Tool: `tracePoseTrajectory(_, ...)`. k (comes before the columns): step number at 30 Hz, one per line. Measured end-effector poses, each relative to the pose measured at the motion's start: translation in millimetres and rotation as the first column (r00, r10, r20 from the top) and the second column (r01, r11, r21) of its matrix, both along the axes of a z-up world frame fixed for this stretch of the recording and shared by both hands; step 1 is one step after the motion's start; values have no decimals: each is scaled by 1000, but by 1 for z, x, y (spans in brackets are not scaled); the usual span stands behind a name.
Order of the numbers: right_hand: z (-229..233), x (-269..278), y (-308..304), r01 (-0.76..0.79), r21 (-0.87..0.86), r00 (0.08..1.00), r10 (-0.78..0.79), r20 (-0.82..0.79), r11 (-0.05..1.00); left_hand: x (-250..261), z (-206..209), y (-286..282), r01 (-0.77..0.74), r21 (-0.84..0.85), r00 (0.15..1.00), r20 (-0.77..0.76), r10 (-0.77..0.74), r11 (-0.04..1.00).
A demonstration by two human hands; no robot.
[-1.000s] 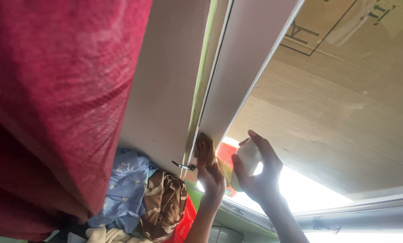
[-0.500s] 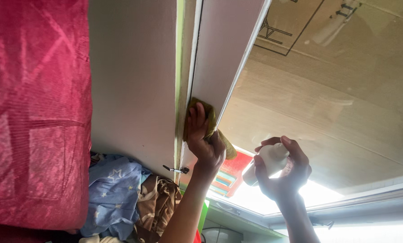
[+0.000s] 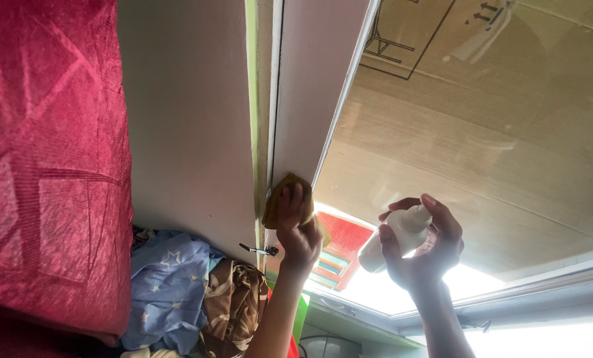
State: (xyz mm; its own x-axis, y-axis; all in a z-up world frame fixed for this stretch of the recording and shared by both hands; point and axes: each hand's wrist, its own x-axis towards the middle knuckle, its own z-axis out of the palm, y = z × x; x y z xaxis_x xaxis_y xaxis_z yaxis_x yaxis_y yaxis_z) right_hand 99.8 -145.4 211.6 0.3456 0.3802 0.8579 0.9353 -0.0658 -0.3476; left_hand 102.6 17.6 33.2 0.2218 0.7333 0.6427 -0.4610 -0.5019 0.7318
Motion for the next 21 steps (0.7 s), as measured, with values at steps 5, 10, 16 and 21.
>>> tracePoseTrajectory(5,1,-4,-4,-8,-21,1000,9,23,1000,-12,72,13,-71,118,997,41,67,990)
tracePoseTrajectory(10,2,-5,-12,2,-6,1000,-2,4,1000,-14,125,7,-10,156,995,102,-6,988)
tracePoseTrajectory(16,3,-5,-17,-1,9,1000,1,1,1000,-11,84,-4,-126,323,983,166,75,938)
tracePoseTrajectory(21,-1,-4,-10,-42,62,999,42,-5,997,-32,67,2,-26,277,996,-79,50,961)
